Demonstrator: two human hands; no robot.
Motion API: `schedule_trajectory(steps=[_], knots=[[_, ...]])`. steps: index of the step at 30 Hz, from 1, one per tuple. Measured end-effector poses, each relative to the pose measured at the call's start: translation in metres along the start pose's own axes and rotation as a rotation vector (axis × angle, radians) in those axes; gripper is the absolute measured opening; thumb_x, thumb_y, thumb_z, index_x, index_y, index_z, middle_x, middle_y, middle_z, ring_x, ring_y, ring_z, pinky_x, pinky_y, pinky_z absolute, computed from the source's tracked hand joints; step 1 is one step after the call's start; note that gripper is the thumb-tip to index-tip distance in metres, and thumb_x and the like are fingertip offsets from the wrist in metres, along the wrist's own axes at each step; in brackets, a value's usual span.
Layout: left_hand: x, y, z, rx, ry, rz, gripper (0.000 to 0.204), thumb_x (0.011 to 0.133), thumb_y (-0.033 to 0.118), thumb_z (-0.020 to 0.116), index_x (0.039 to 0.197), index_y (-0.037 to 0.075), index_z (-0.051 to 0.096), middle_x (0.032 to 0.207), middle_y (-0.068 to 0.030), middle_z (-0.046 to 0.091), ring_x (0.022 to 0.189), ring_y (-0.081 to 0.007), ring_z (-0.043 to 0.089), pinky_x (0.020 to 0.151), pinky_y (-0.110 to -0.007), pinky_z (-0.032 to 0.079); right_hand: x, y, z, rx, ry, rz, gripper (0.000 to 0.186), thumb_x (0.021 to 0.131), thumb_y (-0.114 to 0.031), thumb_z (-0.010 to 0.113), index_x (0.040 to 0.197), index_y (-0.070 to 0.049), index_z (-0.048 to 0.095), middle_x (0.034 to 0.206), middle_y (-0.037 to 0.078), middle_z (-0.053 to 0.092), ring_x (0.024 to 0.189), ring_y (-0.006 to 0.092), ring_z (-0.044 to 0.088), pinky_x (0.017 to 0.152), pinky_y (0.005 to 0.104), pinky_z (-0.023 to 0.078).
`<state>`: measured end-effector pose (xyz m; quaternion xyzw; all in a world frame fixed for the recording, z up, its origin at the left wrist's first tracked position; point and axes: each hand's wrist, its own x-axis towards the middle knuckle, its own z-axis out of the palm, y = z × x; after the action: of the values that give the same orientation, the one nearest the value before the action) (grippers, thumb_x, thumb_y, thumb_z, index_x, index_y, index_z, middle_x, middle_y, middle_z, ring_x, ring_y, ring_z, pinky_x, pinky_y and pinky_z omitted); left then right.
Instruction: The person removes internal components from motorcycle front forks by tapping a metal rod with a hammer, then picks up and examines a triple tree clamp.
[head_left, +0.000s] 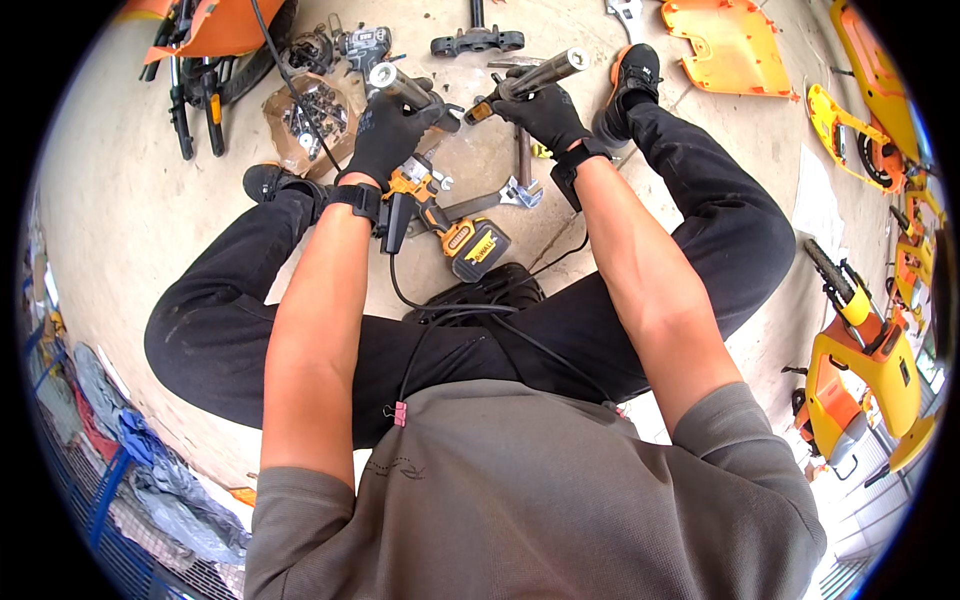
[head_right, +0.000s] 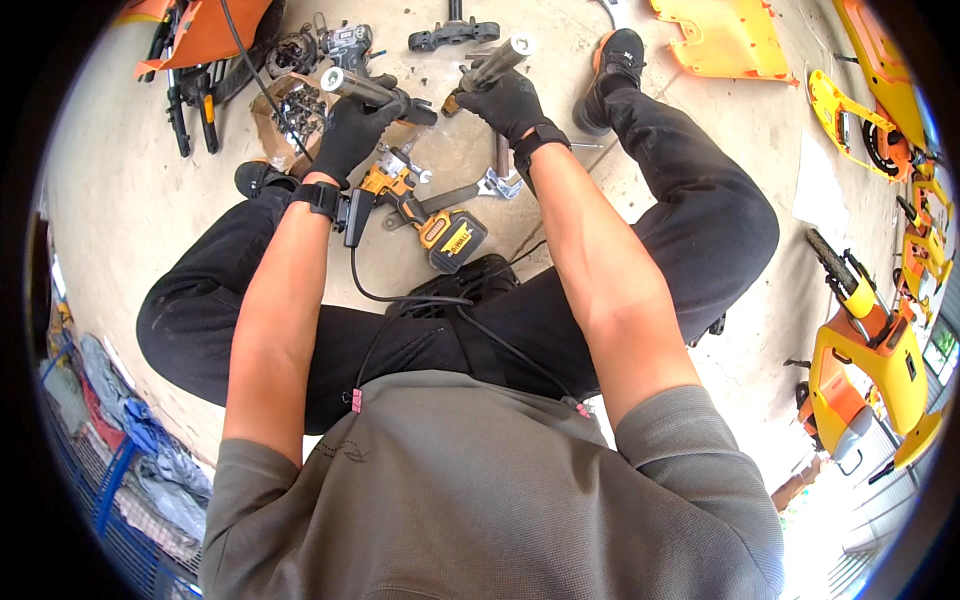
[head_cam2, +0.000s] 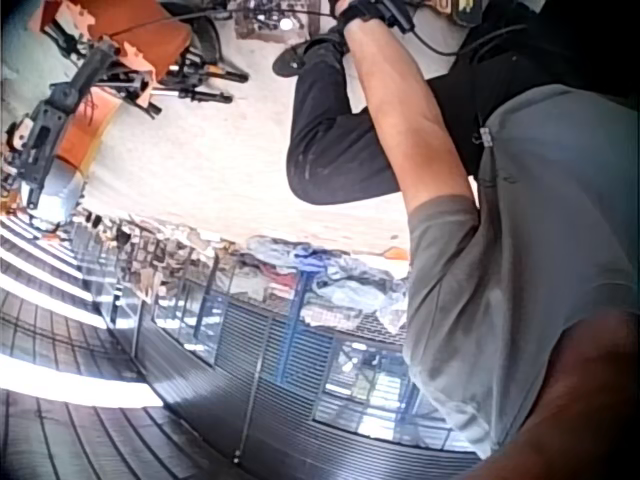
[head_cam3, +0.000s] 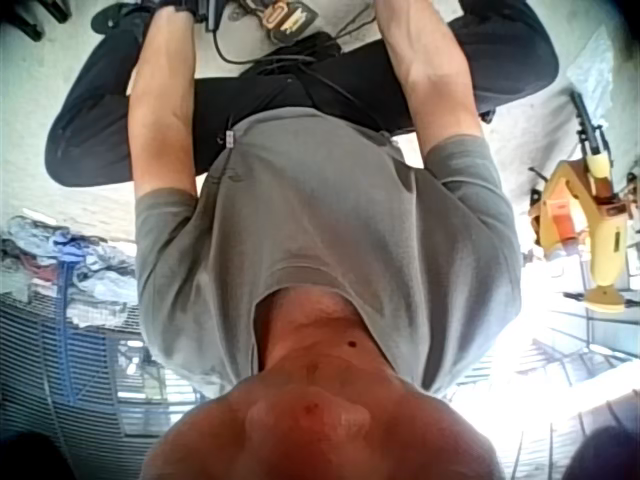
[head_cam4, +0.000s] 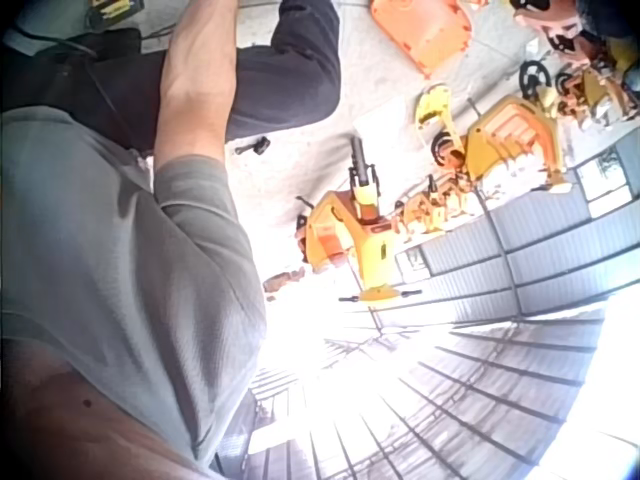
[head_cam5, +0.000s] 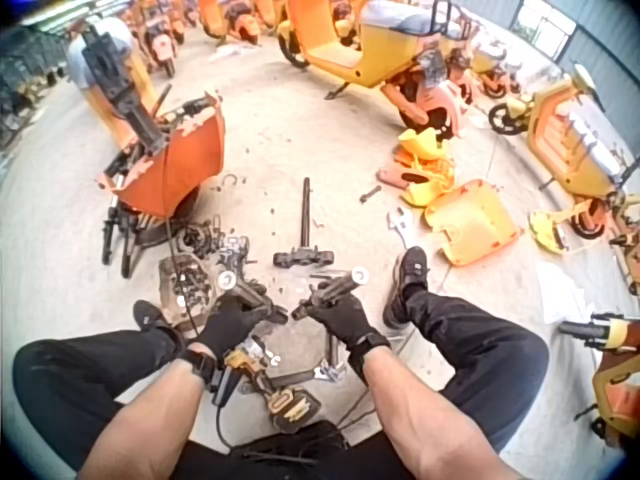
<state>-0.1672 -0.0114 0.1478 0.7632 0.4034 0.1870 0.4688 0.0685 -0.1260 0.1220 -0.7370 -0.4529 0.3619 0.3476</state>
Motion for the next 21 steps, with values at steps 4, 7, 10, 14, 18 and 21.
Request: schedule_trajectory(steps=[4, 7, 10, 14, 18, 21], knots=[[0.003, 0.008, -0.004, 0.197, -0.114, -0.087, 0.047, 0.089, 0.037, 0.072, 0.120, 0.002, 0.068, 0.105, -0.0165, 0.073, 0.098, -0.0257, 0.069, 0.086, -0.035, 0.052, 0.000, 0.004, 0.000, -0.016, 0.015, -0.081, 0.051, 0.073, -0.030, 0.080, 0.118, -0.009, 0.069, 0.109, 0.013, 0.072, 0.100, 0.0266, 0.069, 0.091, 0.0355, 0.053], [0.003, 0.013, -0.001, 0.147, -0.040, -0.012, 0.048, 0.088, 0.041, 0.073, 0.115, 0.002, 0.070, 0.100, -0.0176, 0.073, 0.094, -0.0293, 0.070, 0.084, -0.037, 0.053, 0.000, 0.008, 0.001, 0.108, -0.027, -0.047, 0.051, 0.072, -0.027, 0.081, 0.118, -0.009, 0.068, 0.107, 0.011, 0.072, 0.099, 0.0234, 0.069, 0.091, 0.0339, 0.053], [0.004, 0.003, 0.003, 0.035, 0.080, 0.101, 0.050, 0.084, 0.047, 0.075, 0.105, 0.001, 0.072, 0.093, -0.0185, 0.074, 0.089, -0.0325, 0.071, 0.080, -0.041, 0.054, -0.001, 0.006, 0.000, 0.142, -0.083, -0.074, 0.053, 0.071, -0.025, 0.082, 0.120, -0.009, 0.068, 0.108, 0.010, 0.072, 0.098, 0.0215, 0.069, 0.091, 0.0331, 0.053], [0.006, 0.010, 0.001, 0.061, 0.002, 0.024, 0.054, 0.084, 0.051, 0.074, 0.102, 0.000, 0.072, 0.093, -0.0183, 0.074, 0.090, -0.0323, 0.071, 0.080, -0.041, 0.054, 0.000, 0.012, 0.001, 0.074, -0.067, -0.059, 0.046, 0.076, -0.015, 0.083, 0.116, -0.004, 0.064, 0.102, 0.006, 0.069, 0.094, 0.0164, 0.064, 0.086, 0.0306, 0.053], [0.008, 0.021, 0.003, 0.064, -0.062, -0.153, 0.057, 0.082, 0.054, 0.074, 0.100, 0.000, 0.072, 0.092, -0.0182, 0.073, 0.089, -0.0321, 0.071, 0.080, -0.041, 0.054, 0.003, 0.014, 0.007, 0.145, -0.034, -0.029, 0.046, 0.081, -0.016, 0.080, 0.119, -0.001, 0.060, 0.090, 0.003, 0.068, 0.077, 0.0123, 0.063, 0.071, 0.0292, 0.053], [0.005, 0.010, 0.007, 0.050, -0.022, -0.100, 0.057, 0.085, 0.047, 0.075, 0.116, 0.000, 0.068, 0.101, -0.0126, 0.073, 0.090, -0.0219, 0.069, 0.082, -0.034, 0.053, -0.008, -0.015, 0.011, 0.324, -0.048, 0.064, 0.051, 0.083, -0.017, 0.080, 0.123, 0.004, 0.055, 0.090, 0.005, 0.067, 0.075, 0.0111, 0.063, 0.065, 0.0281, 0.053]])
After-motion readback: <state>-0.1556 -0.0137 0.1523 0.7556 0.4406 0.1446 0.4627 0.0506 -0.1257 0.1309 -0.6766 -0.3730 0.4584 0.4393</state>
